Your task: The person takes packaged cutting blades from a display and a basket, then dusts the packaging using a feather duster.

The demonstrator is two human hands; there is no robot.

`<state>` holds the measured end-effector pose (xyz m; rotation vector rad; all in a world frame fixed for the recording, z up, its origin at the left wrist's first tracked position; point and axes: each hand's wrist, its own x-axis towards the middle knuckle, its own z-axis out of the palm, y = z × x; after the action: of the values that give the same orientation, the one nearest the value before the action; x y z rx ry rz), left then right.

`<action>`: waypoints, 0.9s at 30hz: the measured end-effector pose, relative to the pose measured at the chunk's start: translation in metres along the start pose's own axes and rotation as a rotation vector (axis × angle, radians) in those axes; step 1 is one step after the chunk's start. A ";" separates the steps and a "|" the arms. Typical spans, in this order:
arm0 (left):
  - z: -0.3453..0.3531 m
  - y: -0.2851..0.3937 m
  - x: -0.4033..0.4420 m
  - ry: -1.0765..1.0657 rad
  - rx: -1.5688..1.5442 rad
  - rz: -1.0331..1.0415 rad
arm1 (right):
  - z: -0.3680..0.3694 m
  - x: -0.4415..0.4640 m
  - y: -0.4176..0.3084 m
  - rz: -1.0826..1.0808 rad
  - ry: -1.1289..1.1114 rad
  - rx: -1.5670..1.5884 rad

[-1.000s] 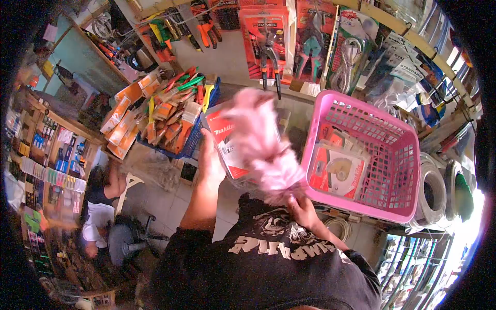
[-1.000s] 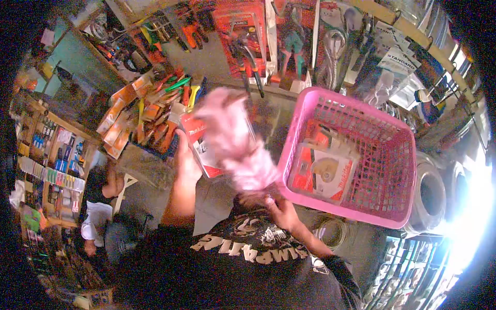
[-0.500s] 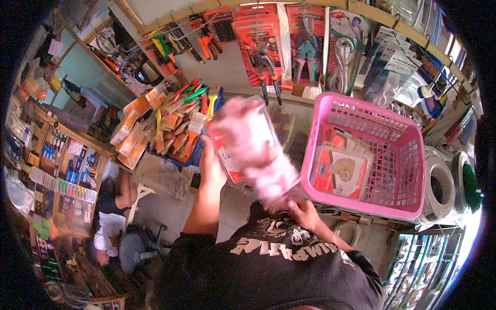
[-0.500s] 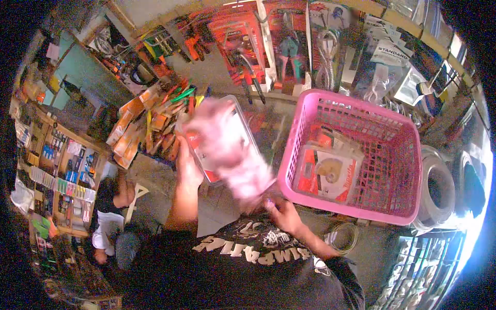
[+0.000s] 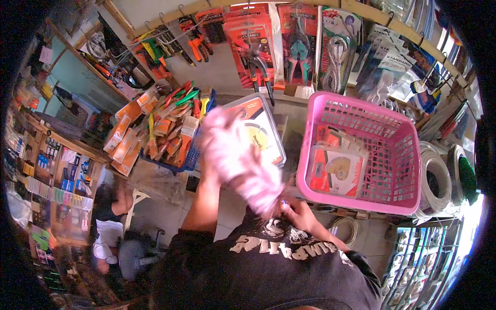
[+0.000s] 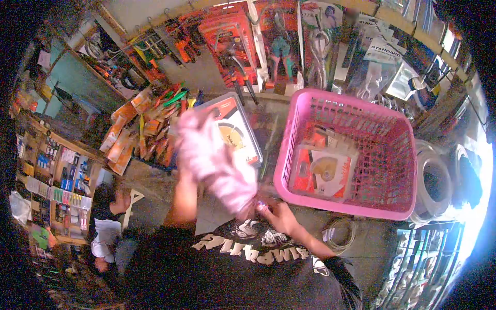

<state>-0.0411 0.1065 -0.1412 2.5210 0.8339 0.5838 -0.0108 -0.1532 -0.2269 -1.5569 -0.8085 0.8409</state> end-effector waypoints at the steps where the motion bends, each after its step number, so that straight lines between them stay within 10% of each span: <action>1: -0.001 0.009 0.003 0.002 0.109 0.011 | 0.004 0.001 0.012 0.052 0.074 0.117; 3: -0.019 0.024 -0.014 -0.192 -1.642 -0.122 | 0.002 0.003 0.014 0.264 0.148 0.284; 7: -0.011 0.000 -0.023 -0.068 -1.519 -0.300 | -0.005 0.007 -0.005 -0.042 -0.141 -0.096; 11: -0.019 0.003 -0.023 -0.134 -1.685 -0.190 | 0.010 0.015 0.022 0.108 0.167 0.363; 15: -0.011 -0.007 -0.023 -0.080 -1.623 -0.296 | -0.010 0.013 0.007 -0.030 -0.170 -0.245; 19: -0.016 0.014 -0.019 -0.101 -1.660 -0.204 | -0.002 0.012 0.019 0.131 0.147 -0.002; 27: -0.009 0.000 -0.012 -0.090 -1.685 -0.225 | -0.003 0.016 0.029 0.239 0.013 0.033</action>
<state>-0.0542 0.1013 -0.1362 0.8861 0.2601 0.6432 0.0016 -0.1447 -0.2570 -1.6484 -0.6029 1.0102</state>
